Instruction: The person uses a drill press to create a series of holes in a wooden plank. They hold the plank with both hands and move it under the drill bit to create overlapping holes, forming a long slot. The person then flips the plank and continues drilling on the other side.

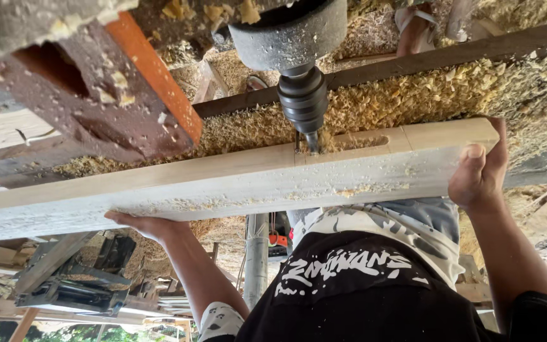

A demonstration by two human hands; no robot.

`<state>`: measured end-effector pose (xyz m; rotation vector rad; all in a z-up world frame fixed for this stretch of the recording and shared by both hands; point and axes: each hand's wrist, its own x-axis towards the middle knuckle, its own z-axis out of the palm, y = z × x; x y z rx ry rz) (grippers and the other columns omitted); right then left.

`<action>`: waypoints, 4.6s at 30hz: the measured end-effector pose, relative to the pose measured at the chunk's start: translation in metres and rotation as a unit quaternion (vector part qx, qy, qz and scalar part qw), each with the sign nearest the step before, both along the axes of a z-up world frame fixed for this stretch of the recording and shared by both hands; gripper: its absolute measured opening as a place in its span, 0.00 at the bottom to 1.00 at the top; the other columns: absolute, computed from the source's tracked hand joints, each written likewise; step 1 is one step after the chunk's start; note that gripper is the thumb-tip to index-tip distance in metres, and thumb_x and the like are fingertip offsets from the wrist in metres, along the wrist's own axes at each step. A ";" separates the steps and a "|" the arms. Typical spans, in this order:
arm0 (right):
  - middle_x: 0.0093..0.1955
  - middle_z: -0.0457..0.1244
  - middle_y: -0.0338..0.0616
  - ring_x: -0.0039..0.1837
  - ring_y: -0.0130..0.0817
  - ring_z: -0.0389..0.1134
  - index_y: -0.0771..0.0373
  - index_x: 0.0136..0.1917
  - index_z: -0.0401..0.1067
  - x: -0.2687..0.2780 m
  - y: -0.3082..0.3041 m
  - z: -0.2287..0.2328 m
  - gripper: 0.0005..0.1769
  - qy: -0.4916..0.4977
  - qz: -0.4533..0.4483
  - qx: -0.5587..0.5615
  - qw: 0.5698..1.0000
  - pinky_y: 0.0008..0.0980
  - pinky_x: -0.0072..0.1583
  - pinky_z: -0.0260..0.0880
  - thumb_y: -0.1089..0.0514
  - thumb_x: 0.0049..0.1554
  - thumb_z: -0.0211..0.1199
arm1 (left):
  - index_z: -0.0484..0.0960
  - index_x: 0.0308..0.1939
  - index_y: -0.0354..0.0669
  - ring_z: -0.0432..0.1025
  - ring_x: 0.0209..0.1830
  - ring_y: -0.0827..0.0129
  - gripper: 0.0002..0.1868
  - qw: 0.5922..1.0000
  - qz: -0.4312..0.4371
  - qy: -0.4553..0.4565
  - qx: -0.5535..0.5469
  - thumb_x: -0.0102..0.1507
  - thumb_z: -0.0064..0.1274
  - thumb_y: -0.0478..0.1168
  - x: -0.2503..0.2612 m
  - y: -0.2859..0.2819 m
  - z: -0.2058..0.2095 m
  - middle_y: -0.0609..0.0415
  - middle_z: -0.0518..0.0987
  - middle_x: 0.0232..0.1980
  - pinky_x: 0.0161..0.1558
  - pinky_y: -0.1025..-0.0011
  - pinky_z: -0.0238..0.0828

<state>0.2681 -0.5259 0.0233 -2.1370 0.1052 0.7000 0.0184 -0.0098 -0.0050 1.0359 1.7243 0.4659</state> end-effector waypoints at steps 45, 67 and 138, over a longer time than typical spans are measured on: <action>0.46 0.53 0.39 0.44 0.23 0.52 0.66 0.56 0.58 0.000 -0.021 -0.009 0.35 -0.009 -0.006 0.031 0.999 0.26 0.47 0.55 0.28 0.72 0.43 | 0.36 0.80 0.60 0.47 0.82 0.44 0.50 0.999 0.003 -0.030 -0.016 0.61 0.21 0.78 0.002 -0.014 0.000 0.43 0.45 0.82 0.77 0.37 0.54; 0.58 0.55 0.44 0.46 0.24 0.55 0.62 0.74 0.55 0.042 0.001 -0.005 0.21 -0.120 0.049 0.030 0.991 0.27 0.46 0.60 0.48 0.76 0.42 | 0.34 0.80 0.64 0.39 0.83 0.46 0.56 0.999 0.020 -0.002 -0.030 0.55 0.25 0.82 0.007 0.009 0.005 0.49 0.40 0.84 0.78 0.34 0.40; 0.60 0.60 0.56 0.60 0.37 0.64 0.65 0.74 0.55 0.029 0.062 0.013 0.21 -0.120 0.059 0.127 0.983 0.39 0.59 0.71 0.48 0.77 0.46 | 0.41 0.82 0.60 0.40 0.84 0.46 0.57 0.997 -0.013 -0.068 -0.026 0.56 0.22 0.84 -0.009 0.079 0.012 0.50 0.42 0.85 0.80 0.38 0.38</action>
